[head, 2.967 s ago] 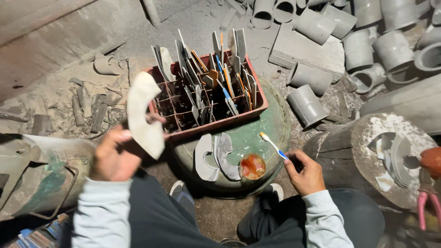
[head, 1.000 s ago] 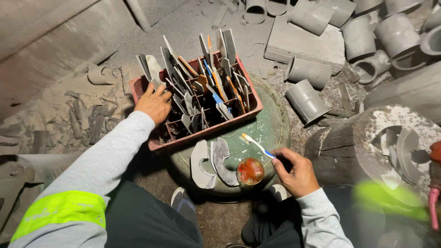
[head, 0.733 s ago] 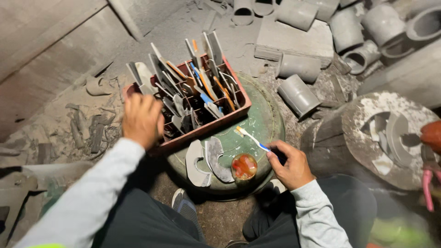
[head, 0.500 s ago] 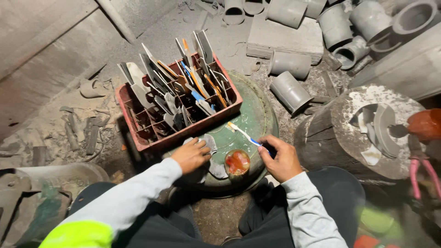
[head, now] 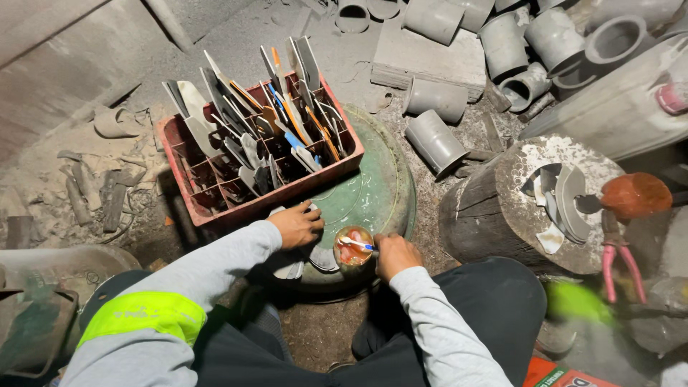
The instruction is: The person sits on the floor and applies a reddish adhesive to curved white plastic pieces using a toothbrush. They dip the brush into a small container of glue and spread it over the surface of each piece before placing it into a red crate.
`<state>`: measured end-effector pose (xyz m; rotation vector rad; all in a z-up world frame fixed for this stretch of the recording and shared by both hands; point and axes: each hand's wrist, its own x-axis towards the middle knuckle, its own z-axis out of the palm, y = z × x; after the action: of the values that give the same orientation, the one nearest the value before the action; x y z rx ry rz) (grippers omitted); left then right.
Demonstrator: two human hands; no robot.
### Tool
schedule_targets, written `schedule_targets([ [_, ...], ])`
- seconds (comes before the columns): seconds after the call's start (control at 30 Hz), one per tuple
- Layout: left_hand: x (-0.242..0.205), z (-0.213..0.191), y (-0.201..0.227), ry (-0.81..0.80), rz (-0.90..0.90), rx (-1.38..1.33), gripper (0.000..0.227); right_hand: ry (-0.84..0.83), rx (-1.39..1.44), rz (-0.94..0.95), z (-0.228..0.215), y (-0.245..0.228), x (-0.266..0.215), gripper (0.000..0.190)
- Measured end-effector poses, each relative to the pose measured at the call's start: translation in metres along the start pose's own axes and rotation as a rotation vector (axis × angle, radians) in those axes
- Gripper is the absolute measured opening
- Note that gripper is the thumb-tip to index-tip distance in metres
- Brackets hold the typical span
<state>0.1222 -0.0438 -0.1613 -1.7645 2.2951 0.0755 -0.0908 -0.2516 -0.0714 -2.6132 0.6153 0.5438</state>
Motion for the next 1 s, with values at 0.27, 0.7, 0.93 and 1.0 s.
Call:
schedule_targets([
  [0.27, -0.008, -0.070, 0.005, -0.199, -0.048, -0.056, 0.018, -0.002, 0.062, 0.093, -0.011, -0.001, 0.001, 0.028],
  [0.7, -0.096, -0.136, 0.069, 0.539, -0.776, -1.399, 0.036, 0.454, 0.574, -0.159, -0.044, 0.006, -0.041, 0.023],
  [0.93, -0.067, -0.144, 0.125, 1.133, -0.655, -2.511, 0.045, 0.601, 0.642, -0.483, -0.041, -0.042, -0.066, 0.017],
  [1.0, -0.061, -0.156, 0.132, 1.173, -0.580, -2.585, 0.046, 0.608, 0.583, -0.532, -0.041, -0.046, -0.067, 0.016],
])
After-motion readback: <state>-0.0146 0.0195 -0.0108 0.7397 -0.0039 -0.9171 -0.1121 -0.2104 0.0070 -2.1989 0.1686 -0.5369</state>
